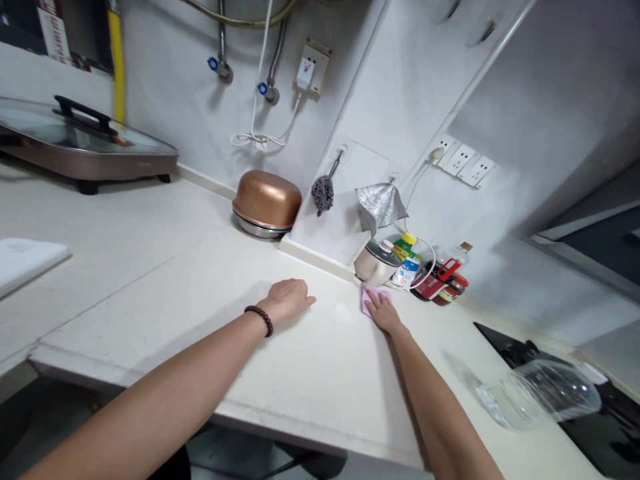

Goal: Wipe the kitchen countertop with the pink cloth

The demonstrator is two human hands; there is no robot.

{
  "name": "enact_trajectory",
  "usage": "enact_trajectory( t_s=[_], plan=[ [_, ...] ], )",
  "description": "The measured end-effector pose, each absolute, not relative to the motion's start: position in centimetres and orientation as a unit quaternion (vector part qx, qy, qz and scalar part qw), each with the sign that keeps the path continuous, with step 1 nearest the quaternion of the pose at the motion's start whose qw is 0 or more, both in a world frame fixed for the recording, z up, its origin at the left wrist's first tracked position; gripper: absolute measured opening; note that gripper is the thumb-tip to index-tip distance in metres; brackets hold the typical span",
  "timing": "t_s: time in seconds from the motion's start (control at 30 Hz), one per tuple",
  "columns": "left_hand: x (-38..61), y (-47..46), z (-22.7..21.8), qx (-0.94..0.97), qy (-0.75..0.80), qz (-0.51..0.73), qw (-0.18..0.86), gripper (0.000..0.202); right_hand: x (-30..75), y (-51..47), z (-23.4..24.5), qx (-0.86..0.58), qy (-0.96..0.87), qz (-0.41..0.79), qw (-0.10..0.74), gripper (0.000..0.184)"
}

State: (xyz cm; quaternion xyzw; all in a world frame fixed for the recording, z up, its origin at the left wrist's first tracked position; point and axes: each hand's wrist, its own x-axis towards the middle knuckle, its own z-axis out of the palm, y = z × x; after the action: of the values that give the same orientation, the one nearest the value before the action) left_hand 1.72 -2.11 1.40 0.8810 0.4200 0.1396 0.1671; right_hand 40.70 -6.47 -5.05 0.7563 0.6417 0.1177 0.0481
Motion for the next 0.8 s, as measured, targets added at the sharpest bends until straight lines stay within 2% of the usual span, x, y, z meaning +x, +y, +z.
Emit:
enact_trajectory(
  t_s=[0.2,0.6,0.8],
  plan=[
    [1.0,-1.7,1.6,0.872,0.442,0.124,0.169,0.042,39.1,-7.4,-6.6,0.733,0.672,0.096,0.042,0.058],
    [0.5,-1.0,1.2,0.865,0.453,0.132,0.17,0.04,51.4,-20.9,-4.8,0.801,0.581,0.118,0.09,0.051],
    [0.6,-1.3,1.7,0.866,0.448,0.129,0.182,0.041,48.9,-22.6,-6.1,0.795,0.585,0.131,0.089,0.044]
  ],
)
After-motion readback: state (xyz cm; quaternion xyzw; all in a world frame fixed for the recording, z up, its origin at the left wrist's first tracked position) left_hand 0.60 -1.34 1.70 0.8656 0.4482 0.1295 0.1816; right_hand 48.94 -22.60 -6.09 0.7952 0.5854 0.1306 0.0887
